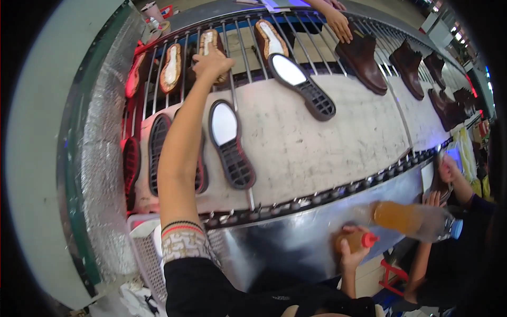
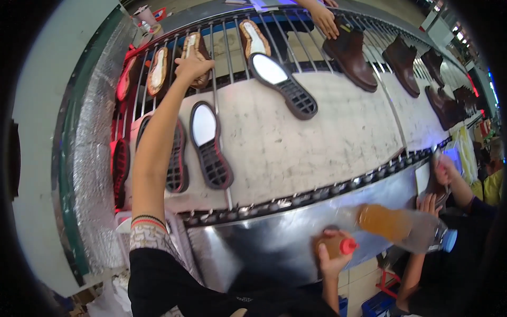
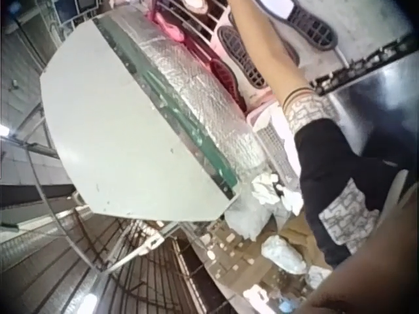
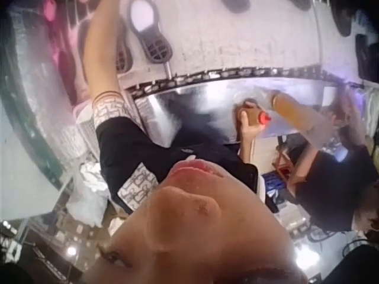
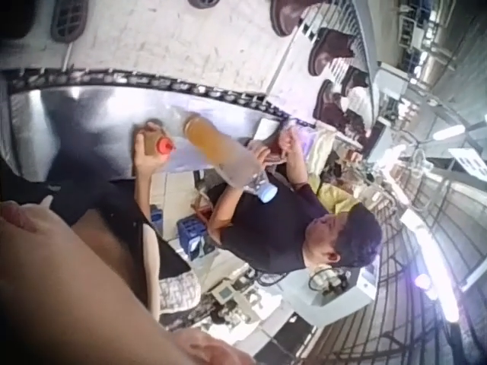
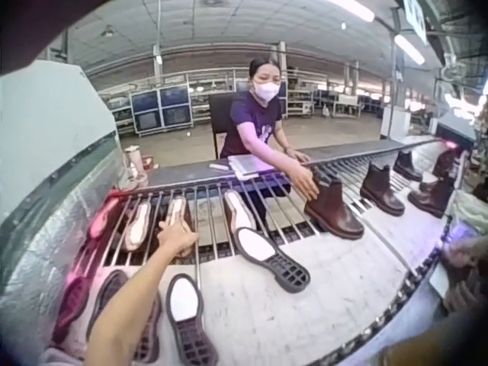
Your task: Applying glue to shoe components and placing them on a conveyor belt assembly line.
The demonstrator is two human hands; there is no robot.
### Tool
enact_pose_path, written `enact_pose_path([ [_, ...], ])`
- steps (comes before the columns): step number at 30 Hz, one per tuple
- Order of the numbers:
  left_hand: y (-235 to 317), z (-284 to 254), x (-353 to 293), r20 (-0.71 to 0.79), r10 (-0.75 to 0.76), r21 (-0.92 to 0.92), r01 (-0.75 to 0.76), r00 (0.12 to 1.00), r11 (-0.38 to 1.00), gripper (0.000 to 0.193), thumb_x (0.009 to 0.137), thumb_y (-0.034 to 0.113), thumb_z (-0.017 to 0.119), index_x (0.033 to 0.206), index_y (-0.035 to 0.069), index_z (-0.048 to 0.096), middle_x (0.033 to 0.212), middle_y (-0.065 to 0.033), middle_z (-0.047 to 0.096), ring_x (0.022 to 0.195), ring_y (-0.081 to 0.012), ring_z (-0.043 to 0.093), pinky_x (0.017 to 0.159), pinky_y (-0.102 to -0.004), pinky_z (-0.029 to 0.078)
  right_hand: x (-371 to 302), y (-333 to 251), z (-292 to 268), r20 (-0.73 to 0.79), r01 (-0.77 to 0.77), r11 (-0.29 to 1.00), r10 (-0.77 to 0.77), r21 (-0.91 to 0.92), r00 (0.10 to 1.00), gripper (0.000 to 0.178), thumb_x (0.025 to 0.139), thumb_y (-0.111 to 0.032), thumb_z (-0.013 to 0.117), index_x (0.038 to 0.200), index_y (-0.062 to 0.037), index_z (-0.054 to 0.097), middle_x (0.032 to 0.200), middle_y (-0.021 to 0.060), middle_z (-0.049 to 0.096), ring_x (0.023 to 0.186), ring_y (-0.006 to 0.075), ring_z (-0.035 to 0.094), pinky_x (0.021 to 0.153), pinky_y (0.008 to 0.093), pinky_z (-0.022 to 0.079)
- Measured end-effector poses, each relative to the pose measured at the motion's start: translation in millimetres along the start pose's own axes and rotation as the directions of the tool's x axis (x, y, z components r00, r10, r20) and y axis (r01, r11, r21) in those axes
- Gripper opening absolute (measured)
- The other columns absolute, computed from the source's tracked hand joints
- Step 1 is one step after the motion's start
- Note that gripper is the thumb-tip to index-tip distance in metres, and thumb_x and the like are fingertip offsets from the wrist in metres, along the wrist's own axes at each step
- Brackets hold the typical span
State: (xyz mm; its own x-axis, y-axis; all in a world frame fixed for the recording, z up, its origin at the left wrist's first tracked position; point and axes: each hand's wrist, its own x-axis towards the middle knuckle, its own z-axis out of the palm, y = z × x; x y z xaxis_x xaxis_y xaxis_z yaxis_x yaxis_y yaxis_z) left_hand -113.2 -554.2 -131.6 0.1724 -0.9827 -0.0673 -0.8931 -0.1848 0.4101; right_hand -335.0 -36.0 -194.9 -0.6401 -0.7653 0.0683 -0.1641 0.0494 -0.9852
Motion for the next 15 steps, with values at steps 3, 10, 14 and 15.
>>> enact_pose_path([
  [3,-6.7,13.1,-63.9,0.055,0.129,0.221,-0.138,0.99,0.965,0.1,0.062,0.053,0.065,0.144,0.024,0.017,0.134,-0.0326,0.026,0.112,-0.0478,0.045,0.093,-0.0436,0.042,9.4,-10.6,5.3,0.018,0.016,1.0,-0.016,-0.003,1.0,0.05,0.071,-0.009,0.069,0.114,-0.0008,0.043,0.096,0.0116,0.06,0.09,0.0189,0.057,0.081,0.0314,0.046],
  [10,-50.6,17.8,-102.8,-0.023,0.17,0.052,-0.168,0.985,0.984,0.078,0.078,0.051,0.051,0.143,0.019,0.024,0.143,-0.0268,0.02,0.12,-0.0457,0.037,0.096,-0.0543,0.034,16.9,-13.5,21.8,0.046,0.06,0.997,-0.062,0.053,0.997,0.041,0.071,-0.009,0.071,0.104,-0.0007,0.049,0.086,0.0065,0.061,0.076,0.0142,0.058,0.071,0.0268,0.047],
  [14,-82.6,-28.1,-114.3,-0.04,0.172,0.13,-0.166,0.984,0.978,0.069,0.08,0.045,0.047,0.14,0.017,0.03,0.137,-0.0205,0.039,0.123,-0.0398,0.039,0.1,-0.0532,0.03,12.2,-15.7,14.6,0.016,0.092,0.994,-0.093,0.06,0.995,0.033,0.072,-0.008,0.069,0.099,-0.0025,0.05,0.084,0.0059,0.06,0.074,0.0141,0.057,0.069,0.0271,0.047],
  [15,-107.0,-33.9,-113.4,-0.069,0.119,0.22,-0.101,0.991,0.97,0.068,0.079,0.042,0.048,0.139,0.014,0.033,0.133,-0.02,0.045,0.123,-0.0381,0.041,0.102,-0.0505,0.031,9.7,-21.9,13.8,0.027,0.056,0.996,-0.058,0.07,0.998,0.032,0.073,-0.008,0.069,0.098,-0.0027,0.05,0.084,0.0058,0.06,0.074,0.0141,0.057,0.069,0.0272,0.047],
])
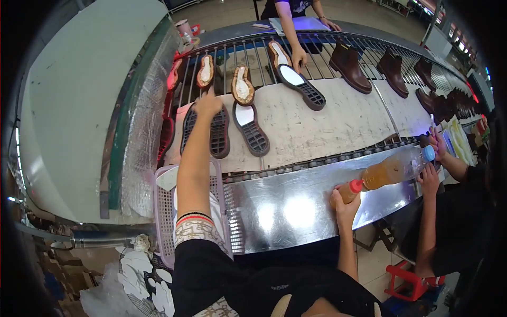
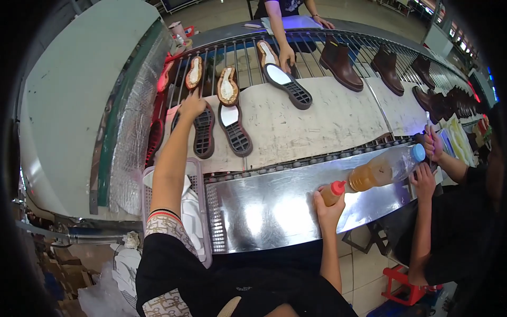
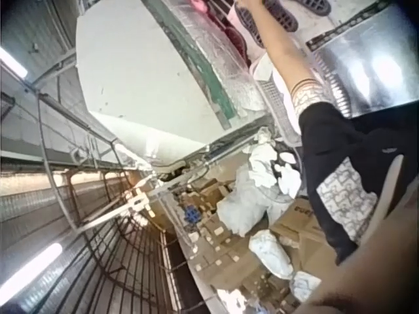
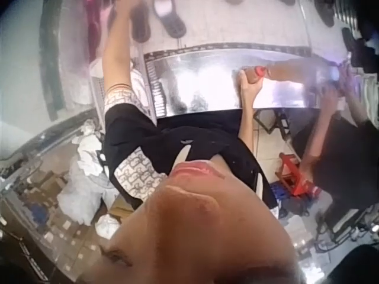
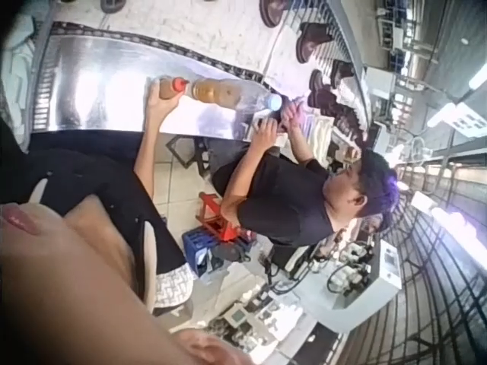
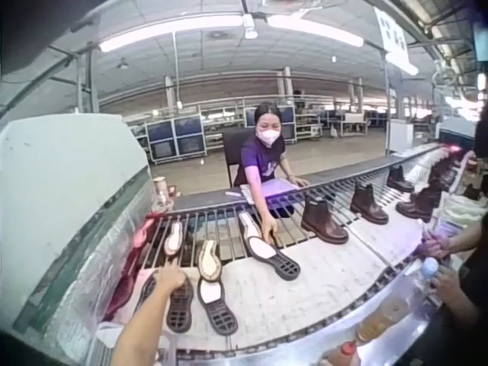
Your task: Applying glue to shoe components and placing them on a conveyor belt assembly line.
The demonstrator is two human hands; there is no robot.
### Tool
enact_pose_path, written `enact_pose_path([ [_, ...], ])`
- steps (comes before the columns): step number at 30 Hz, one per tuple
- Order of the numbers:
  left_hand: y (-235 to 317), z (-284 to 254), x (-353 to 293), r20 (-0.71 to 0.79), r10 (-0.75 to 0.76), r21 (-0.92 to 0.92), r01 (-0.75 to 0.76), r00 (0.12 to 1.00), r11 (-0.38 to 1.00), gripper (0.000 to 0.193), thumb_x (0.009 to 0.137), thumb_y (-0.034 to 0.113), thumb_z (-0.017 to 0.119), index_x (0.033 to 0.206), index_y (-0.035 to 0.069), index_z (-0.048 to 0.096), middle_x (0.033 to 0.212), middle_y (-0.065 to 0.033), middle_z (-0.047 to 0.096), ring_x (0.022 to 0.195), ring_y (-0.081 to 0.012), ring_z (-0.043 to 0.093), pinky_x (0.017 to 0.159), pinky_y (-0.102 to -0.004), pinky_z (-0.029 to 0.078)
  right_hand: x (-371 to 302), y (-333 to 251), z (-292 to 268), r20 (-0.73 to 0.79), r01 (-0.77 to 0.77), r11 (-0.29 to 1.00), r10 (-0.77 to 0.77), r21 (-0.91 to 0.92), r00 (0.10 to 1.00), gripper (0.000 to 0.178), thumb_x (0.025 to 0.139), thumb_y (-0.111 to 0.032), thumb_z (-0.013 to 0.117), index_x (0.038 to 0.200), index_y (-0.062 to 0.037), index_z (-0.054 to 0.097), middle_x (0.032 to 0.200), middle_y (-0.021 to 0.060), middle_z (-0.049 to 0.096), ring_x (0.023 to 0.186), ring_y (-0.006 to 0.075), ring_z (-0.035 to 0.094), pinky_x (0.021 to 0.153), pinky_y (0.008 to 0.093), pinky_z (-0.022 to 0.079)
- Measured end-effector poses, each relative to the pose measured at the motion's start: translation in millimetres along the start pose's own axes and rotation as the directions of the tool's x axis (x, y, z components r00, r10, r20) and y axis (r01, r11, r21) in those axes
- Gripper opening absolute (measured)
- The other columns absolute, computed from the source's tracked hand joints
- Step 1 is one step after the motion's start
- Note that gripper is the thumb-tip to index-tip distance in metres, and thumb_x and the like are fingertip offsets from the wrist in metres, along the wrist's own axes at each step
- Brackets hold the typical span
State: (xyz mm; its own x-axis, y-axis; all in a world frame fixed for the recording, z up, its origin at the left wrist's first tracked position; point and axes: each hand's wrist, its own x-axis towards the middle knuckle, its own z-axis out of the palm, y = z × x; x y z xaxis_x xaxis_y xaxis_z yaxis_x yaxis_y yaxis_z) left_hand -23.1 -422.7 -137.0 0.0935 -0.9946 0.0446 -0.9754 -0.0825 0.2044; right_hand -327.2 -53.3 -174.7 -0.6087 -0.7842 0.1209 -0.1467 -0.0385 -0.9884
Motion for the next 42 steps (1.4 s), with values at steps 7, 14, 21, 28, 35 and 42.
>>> enact_pose_path([
  [7,-95.3,0.7,-45.5,0.417,0.101,0.216,-0.207,0.903,0.954,0.057,0.075,0.023,0.055,0.128,0.005,0.047,0.119,-0.023,0.055,0.108,-0.0362,0.055,0.092,-0.0397,0.045,3.3,8.5,3.0,-0.009,0.064,0.998,-0.064,0.006,0.998,0.028,0.074,-0.007,0.068,0.095,-0.0032,0.05,0.081,0.0055,0.059,0.067,0.0133,0.057,0.062,0.026,0.047],
  [14,-94.9,-17.9,-79.4,0.118,0.023,0.329,-0.061,0.993,0.942,0.022,0.083,0.008,0.054,0.102,0.004,0.063,0.098,-0.0183,0.064,0.093,-0.0341,0.063,0.077,-0.0404,0.052,4.1,3.6,11.5,0.002,0.086,0.996,-0.086,0.036,0.996,0.029,0.074,-0.008,0.069,0.095,-0.003,0.049,0.079,0.0048,0.058,0.065,0.012,0.056,0.057,0.0245,0.046],
  [21,-36.4,-14.3,-87.8,-0.075,0.273,0.377,-0.227,0.959,0.898,0.041,0.089,0.039,0.047,0.093,0.003,0.066,0.09,-0.0171,0.067,0.095,-0.0327,0.063,0.076,-0.0501,0.049,1.1,7.9,5.6,-0.033,0.097,0.995,-0.097,-0.002,0.995,0.032,0.074,-0.009,0.07,0.096,-0.0036,0.049,0.076,0.0042,0.058,0.06,0.0114,0.055,0.054,0.0241,0.046],
  [28,-32.2,53.0,-60.3,0.426,-0.025,0.192,-0.063,0.905,0.979,0.079,0.072,0.056,0.056,0.124,-0.003,0.049,0.136,-0.0257,0.037,0.123,-0.0353,0.043,0.1,-0.0397,0.038,2.8,27.6,11.8,-0.023,0.129,0.992,-0.129,0.002,0.991,0.039,0.072,-0.014,0.073,0.102,-0.0013,0.051,0.079,0.0067,0.059,0.07,0.0163,0.058,0.065,0.0299,0.047],
  [35,-16.6,-30.7,-91.3,0.356,0.131,-0.154,-0.08,0.925,0.985,0.081,0.067,0.061,0.056,0.099,-0.014,0.06,0.104,-0.0333,0.057,0.102,-0.0395,0.058,0.087,-0.0398,0.046,11.7,29.1,12.7,-0.009,0.137,0.991,-0.137,0.013,0.991,0.04,0.072,-0.017,0.074,0.102,-0.0016,0.051,0.083,0.0071,0.059,0.072,0.015,0.057,0.066,0.0295,0.047],
  [42,63.9,-60.0,-268.9,0.37,0.412,-0.203,-0.361,0.833,0.91,0.06,0.072,0.045,0.057,0.087,-0.013,0.062,0.092,-0.0336,0.059,0.09,-0.0438,0.059,0.08,-0.0437,0.049,11.9,18.0,7.1,-0.014,0.131,0.991,-0.131,0.012,0.991,0.037,0.074,-0.019,0.074,0.1,-0.0022,0.052,0.086,0.0069,0.06,0.076,0.0158,0.058,0.07,0.0293,0.047],
])
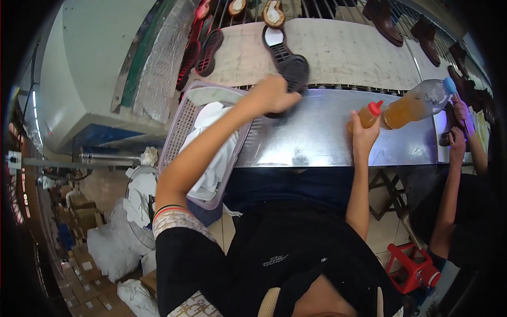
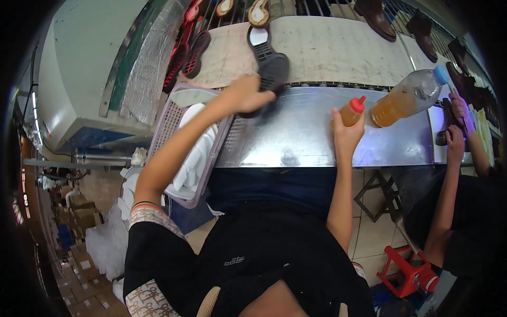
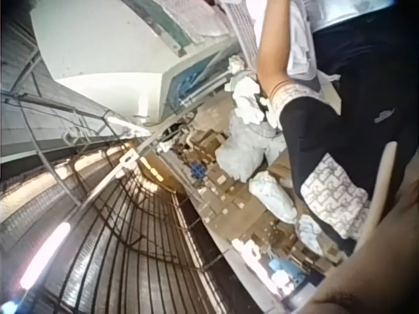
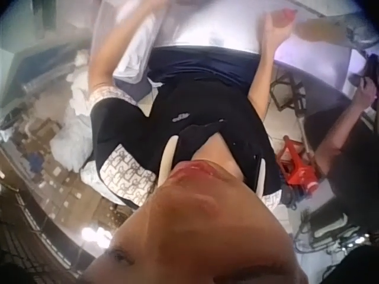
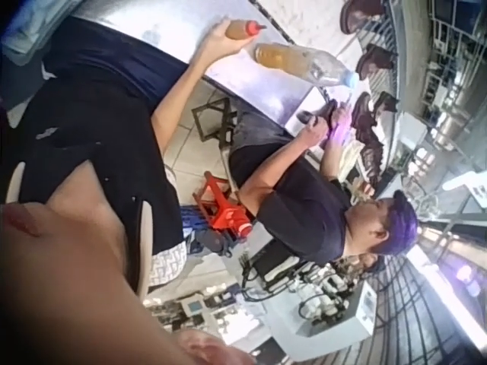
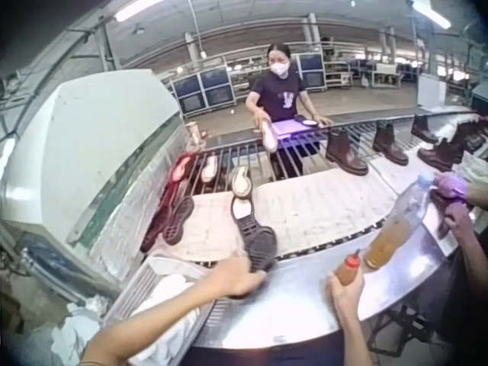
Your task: Applying glue to shoe components and placing them on a conveyor belt assembly line.
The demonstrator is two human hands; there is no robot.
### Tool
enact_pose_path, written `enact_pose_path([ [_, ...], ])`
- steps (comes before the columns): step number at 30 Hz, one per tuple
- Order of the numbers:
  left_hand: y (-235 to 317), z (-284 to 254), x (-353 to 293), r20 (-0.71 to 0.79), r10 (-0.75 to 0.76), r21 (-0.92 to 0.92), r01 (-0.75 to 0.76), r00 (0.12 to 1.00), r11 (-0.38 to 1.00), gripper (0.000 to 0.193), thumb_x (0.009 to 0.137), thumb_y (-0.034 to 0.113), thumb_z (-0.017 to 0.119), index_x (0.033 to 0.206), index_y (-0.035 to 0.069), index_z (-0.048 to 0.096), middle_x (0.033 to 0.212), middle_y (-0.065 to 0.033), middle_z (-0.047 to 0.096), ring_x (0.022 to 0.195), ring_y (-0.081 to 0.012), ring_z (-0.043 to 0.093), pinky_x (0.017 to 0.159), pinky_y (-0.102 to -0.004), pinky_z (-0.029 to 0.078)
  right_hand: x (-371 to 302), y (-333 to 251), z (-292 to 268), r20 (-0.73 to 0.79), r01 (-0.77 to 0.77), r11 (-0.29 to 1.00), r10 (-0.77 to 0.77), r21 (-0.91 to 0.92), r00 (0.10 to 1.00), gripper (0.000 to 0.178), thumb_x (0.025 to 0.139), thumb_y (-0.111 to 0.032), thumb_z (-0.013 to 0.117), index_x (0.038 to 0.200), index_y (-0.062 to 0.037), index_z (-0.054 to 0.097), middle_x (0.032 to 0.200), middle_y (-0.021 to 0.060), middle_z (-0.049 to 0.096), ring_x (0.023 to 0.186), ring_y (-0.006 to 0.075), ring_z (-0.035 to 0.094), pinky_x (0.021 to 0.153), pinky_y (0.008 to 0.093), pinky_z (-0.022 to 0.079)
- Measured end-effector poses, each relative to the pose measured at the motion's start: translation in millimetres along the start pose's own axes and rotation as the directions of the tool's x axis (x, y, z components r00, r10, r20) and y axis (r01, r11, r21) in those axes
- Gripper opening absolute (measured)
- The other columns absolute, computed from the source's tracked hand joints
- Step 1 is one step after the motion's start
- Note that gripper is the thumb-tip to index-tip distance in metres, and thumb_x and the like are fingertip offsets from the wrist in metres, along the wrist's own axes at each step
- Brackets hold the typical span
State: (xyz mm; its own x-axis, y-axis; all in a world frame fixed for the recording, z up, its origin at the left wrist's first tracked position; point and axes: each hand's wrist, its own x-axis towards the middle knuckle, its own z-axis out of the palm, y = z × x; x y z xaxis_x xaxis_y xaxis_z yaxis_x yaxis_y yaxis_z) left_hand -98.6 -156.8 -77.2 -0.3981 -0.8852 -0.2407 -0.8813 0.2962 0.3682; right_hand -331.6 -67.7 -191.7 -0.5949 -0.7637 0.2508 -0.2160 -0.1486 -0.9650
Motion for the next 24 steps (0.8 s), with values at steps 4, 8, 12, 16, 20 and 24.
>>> enact_pose_path([
  [4,-7.0,79.7,3.2,-0.197,0.075,0.169,-0.042,0.977,0.985,0.077,0.078,0.04,0.054,0.114,-0.027,0.039,0.102,-0.0399,0.049,0.092,-0.0475,0.054,0.083,-0.0443,0.047,-4.4,1.5,6.2,0.008,0.052,0.998,-0.051,-0.042,0.999,0.037,0.074,-0.021,0.074,0.099,-0.0022,0.053,0.089,0.008,0.06,0.079,0.0167,0.057,0.073,0.0308,0.047],
  [8,1.2,99.1,-21.1,-0.285,0.016,0.134,0.023,0.958,0.991,0.075,0.08,0.04,0.053,0.113,-0.026,0.041,0.101,-0.0398,0.05,0.093,-0.0467,0.054,0.084,-0.0434,0.047,-5.4,3.0,3.9,0.014,0.037,0.998,-0.036,-0.042,0.999,0.038,0.074,-0.022,0.074,0.099,-0.0019,0.053,0.089,0.0081,0.06,0.081,0.0172,0.057,0.075,0.0306,0.046],
  [12,21.1,63.9,-59.2,0.042,0.077,0.073,-0.08,0.996,0.994,0.062,0.082,0.038,0.051,0.107,-0.018,0.051,0.114,-0.0347,0.048,0.103,-0.0434,0.052,0.09,-0.0528,0.04,-2.1,5.7,-0.5,0.026,0.013,0.997,-0.011,-0.072,1.0,0.039,0.076,-0.02,0.072,0.105,-0.0019,0.052,0.093,0.0069,0.059,0.084,0.017,0.057,0.078,0.0293,0.045],
  [16,-10.0,43.2,-85.4,-0.296,0.124,0.48,0.035,0.947,0.876,0.043,0.079,0.029,0.052,0.113,0.003,0.057,0.129,-0.0143,0.048,0.123,-0.0362,0.04,0.103,-0.0577,0.023,4.5,2.5,-0.8,-0.008,0.053,0.993,-0.054,-0.11,0.998,0.038,0.075,-0.021,0.073,0.101,-0.0016,0.053,0.089,0.0071,0.06,0.08,0.0165,0.057,0.074,0.0301,0.046],
  [20,-81.9,36.6,-70.5,-0.561,0.111,0.501,0.229,0.821,0.834,0.039,0.078,0.019,0.057,0.115,0.005,0.057,0.13,-0.0118,0.05,0.125,-0.0339,0.039,0.104,-0.0595,0.02,3.4,-6.7,8.6,0.034,0.091,0.991,-0.088,-0.093,0.996,0.037,0.074,-0.022,0.074,0.097,-0.0013,0.054,0.086,0.0072,0.06,0.076,0.0156,0.057,0.071,0.0307,0.047],
  [24,-126.9,-2.7,-83.3,-0.649,-0.109,-0.196,-0.027,0.753,0.98,0.035,0.087,0.02,0.047,0.116,0.0,0.053,0.112,-0.0223,0.058,0.11,-0.036,0.052,0.097,-0.047,0.036,-2.0,9.3,4.9,0.002,0.048,0.996,-0.048,-0.077,0.999,0.038,0.072,-0.021,0.076,0.096,-0.0016,0.054,0.085,0.0076,0.062,0.075,0.0157,0.058,0.07,0.0305,0.047],
])
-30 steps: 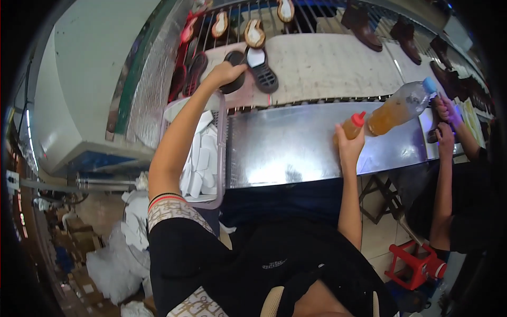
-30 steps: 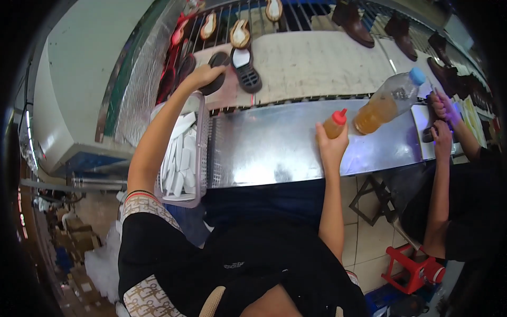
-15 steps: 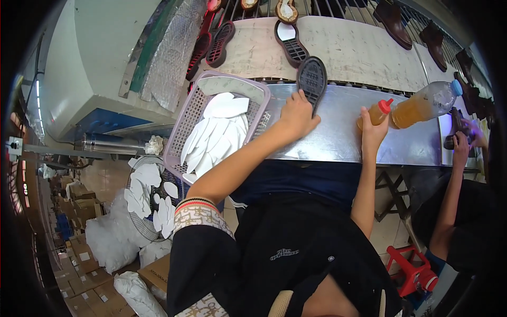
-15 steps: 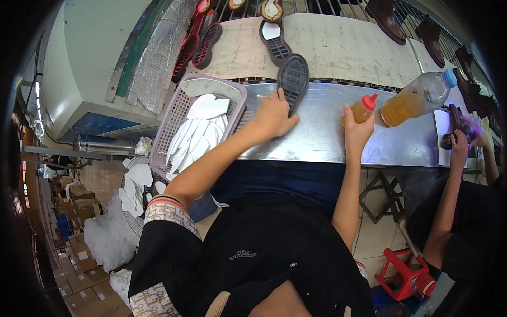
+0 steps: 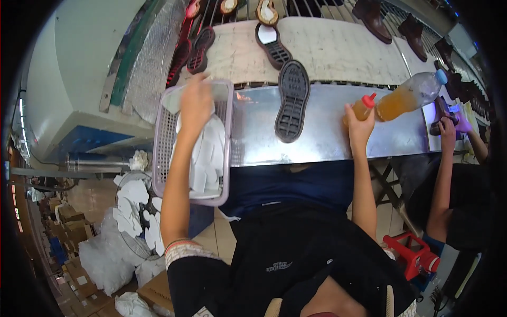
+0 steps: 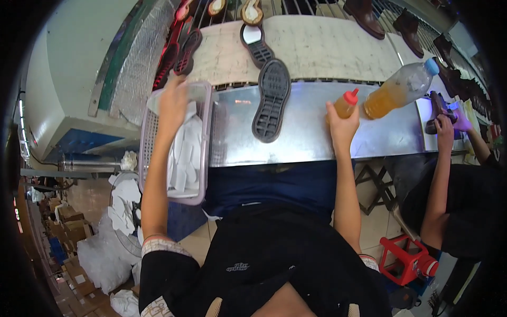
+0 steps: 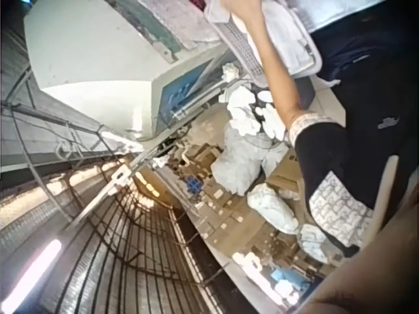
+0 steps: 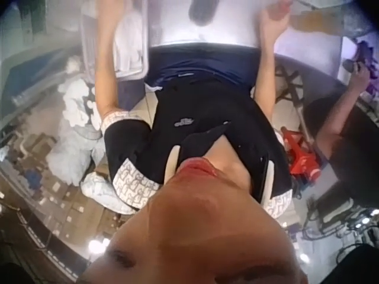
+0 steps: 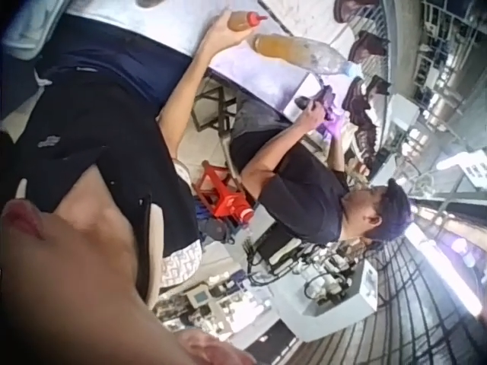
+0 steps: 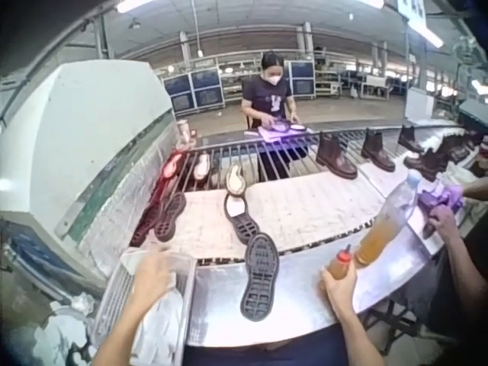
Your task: Applying glue to shoe components and placing them on a conveyor belt assembly line.
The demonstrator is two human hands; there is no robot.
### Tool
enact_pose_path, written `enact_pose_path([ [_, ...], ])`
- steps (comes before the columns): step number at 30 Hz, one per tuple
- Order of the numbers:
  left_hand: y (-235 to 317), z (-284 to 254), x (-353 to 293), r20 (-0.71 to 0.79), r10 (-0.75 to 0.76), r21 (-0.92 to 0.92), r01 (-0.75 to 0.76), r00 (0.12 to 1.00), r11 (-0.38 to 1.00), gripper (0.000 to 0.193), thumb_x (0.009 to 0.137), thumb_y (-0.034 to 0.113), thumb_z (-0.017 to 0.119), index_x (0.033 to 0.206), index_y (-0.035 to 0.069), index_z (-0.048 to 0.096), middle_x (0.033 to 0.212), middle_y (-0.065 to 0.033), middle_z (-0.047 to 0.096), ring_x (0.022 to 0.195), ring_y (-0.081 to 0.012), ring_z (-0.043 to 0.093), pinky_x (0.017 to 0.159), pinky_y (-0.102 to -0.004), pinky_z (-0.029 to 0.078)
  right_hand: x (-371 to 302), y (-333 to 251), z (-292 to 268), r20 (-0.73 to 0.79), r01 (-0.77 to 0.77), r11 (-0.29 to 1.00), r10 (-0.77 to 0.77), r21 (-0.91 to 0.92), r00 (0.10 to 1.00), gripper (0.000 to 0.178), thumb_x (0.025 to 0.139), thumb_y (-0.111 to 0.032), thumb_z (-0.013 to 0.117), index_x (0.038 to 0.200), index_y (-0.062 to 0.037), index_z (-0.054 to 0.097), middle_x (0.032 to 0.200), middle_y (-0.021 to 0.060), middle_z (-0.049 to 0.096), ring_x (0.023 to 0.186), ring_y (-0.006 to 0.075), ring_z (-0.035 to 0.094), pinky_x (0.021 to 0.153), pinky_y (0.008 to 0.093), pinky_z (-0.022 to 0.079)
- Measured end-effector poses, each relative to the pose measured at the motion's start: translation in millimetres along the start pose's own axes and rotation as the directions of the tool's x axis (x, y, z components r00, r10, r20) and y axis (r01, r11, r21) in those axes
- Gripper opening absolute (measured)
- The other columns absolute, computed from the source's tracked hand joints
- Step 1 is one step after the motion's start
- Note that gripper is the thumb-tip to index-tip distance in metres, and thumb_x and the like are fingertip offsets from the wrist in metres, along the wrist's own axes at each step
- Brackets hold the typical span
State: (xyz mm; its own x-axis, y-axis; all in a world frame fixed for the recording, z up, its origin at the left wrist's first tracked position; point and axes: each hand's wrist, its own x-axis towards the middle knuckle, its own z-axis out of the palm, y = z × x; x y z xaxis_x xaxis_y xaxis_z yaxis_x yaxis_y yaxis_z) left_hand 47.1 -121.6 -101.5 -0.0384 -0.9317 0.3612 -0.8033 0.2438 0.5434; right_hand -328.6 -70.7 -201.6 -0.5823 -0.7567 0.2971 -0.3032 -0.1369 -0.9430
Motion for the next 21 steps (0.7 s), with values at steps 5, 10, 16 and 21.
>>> enact_pose_path([
  [5,-51.4,-29.7,-38.5,0.427,-0.367,0.577,0.063,0.826,0.814,0.044,0.085,0.034,0.054,0.113,-0.001,0.051,0.104,-0.0241,0.059,0.101,-0.0377,0.056,0.084,-0.0447,0.044,-8.1,-3.9,-0.8,0.064,-0.059,0.995,0.064,-0.075,0.996,0.041,0.069,-0.022,0.078,0.096,-0.0021,0.054,0.085,0.0072,0.063,0.075,0.0167,0.06,0.07,0.0308,0.048],
  [10,-51.4,-25.3,-36.1,0.398,-0.375,0.412,0.202,0.837,0.888,0.054,0.074,0.037,0.071,0.106,-0.002,0.051,0.11,-0.0276,0.054,0.099,-0.0419,0.055,0.081,-0.0442,0.045,-6.5,0.9,-7.6,0.154,-0.031,0.998,0.04,-0.061,0.987,0.038,0.072,-0.014,0.076,0.099,-0.0019,0.052,0.091,0.007,0.063,0.075,0.0135,0.059,0.066,0.0267,0.049],
  [16,-61.7,-49.4,-31.3,0.35,-0.148,0.362,0.012,0.925,0.932,0.039,0.074,0.019,0.072,0.101,-0.004,0.054,0.087,-0.0226,0.06,0.083,-0.0386,0.059,0.077,-0.0399,0.047,-5.3,-17.2,-2.2,0.15,-0.091,0.994,0.099,-0.055,0.984,0.042,0.07,-0.019,0.078,0.098,-0.0017,0.052,0.089,0.0105,0.063,0.08,0.0182,0.061,0.074,0.0307,0.048],
  [21,-20.6,-110.8,9.9,0.111,-0.119,-0.01,0.12,0.987,0.993,0.017,0.083,0.008,0.06,0.095,-0.005,0.059,0.085,-0.0079,0.057,0.075,-0.0148,0.054,0.068,-0.0256,0.045,-3.1,-9.9,-5.0,0.12,-0.147,0.987,0.154,-0.061,0.981,0.046,0.07,-0.02,0.078,0.101,-0.0016,0.05,0.088,0.0121,0.063,0.081,0.0202,0.062,0.074,0.0306,0.048],
])
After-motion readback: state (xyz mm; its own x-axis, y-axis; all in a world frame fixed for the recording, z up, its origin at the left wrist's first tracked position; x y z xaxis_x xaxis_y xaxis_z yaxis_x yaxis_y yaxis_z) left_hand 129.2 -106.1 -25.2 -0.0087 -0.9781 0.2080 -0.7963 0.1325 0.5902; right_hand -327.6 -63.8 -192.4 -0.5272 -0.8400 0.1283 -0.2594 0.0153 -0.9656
